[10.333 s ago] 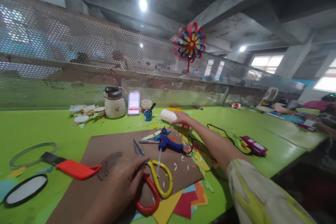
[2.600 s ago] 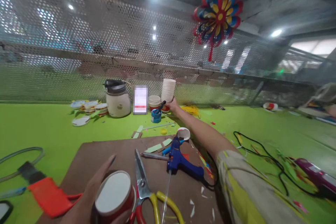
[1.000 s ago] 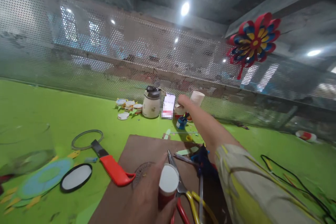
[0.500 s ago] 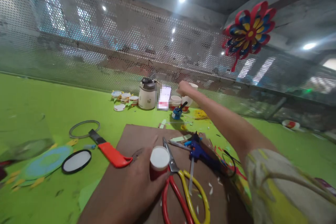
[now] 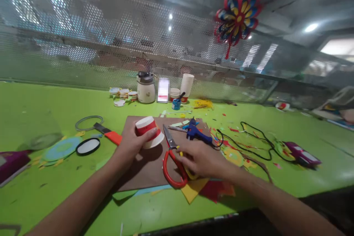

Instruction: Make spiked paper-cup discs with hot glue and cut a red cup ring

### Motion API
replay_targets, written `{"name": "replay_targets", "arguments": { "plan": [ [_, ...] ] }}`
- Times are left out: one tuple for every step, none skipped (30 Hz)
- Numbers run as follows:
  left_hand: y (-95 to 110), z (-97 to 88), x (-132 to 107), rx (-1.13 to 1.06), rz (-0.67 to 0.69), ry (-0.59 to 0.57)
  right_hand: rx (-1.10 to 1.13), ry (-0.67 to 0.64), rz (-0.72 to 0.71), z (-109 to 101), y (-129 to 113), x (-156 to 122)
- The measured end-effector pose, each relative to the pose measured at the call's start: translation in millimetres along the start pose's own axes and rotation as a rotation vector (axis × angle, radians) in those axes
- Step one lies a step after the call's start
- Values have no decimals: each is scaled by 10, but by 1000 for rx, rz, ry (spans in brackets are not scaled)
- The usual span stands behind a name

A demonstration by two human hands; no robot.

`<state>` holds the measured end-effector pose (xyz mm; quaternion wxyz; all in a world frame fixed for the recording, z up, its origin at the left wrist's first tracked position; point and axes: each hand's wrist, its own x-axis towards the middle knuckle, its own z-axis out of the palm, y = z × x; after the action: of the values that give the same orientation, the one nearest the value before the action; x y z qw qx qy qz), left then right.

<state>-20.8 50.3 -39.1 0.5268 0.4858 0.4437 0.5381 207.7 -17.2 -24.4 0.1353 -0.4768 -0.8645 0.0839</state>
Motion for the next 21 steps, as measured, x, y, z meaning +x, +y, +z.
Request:
{"name": "replay_targets", "arguments": {
  "plan": [
    [7, 6, -17, -27, -16, -23, -8, -12, 16, 75, -43, -29],
    [14, 11, -35, -34, -20, -42, -16, -18, 39, 137, -80, -45],
    [19, 16, -51, -31, -14, -55, -20, -16, 67, 186, -109, -53],
    [22, 19, -64, -37, -9, -64, -19, -11, 97, 223, -132, -57],
    [23, 22, -72, -45, -5, -70, -14, -6, 130, 250, -147, -61],
    [24, 22, -77, -51, -6, -77, -3, -1, 161, 268, -156, -66],
    [24, 22, -78, -57, -12, -83, 12, 4, 190, 279, -160, -73],
    [25, 21, -76, -62, -19, -88, 32, 7, 215, 286, -158, -82],
    [28, 18, -71, -68, -29, -94, 56, 10, 236, 289, -153, -91],
    [31, 15, -64, -75, -39, -98, 85, 12, 254, 289, -143, -100],
    [36, 10, -55, -84, -49, -103, 119, 15, 274, 286, -129, -105],
    [41, 3, -44, -95, -57, -106, 158, 20, 295, 281, -113, -107],
    [46, -4, -31, -107, -64, -107, 203, 27, 319, 274, -95, -104],
    [48, -14, -16, -118, -72, -105, 254, 34, 349, 264, -75, -97],
    [48, -23, -1, -128, -81, -99, 313, 42, 384, 252, -56, -87],
    [45, -32, 13, -137, -92, -91, 381, 48, 421, 238, -36, -75],
    [38, -39, 25, -145, -104, -84, 457, 53, 459, 223, -16, -63],
    [27, -42, 34, -152, -118, -79, 539, 60, 497, 208, 5, -52],
    [13, -41, 40, -156, -132, -77, 625, 67, 531, 193, 26, -44],
    [-3, -36, 42, -159, -145, -78, 713, 75, 561, 179, 50, -39],
    [-19, -27, 41, -160, -156, -79, 803, 83, 584, 166, 77, -38]
  ]
}}
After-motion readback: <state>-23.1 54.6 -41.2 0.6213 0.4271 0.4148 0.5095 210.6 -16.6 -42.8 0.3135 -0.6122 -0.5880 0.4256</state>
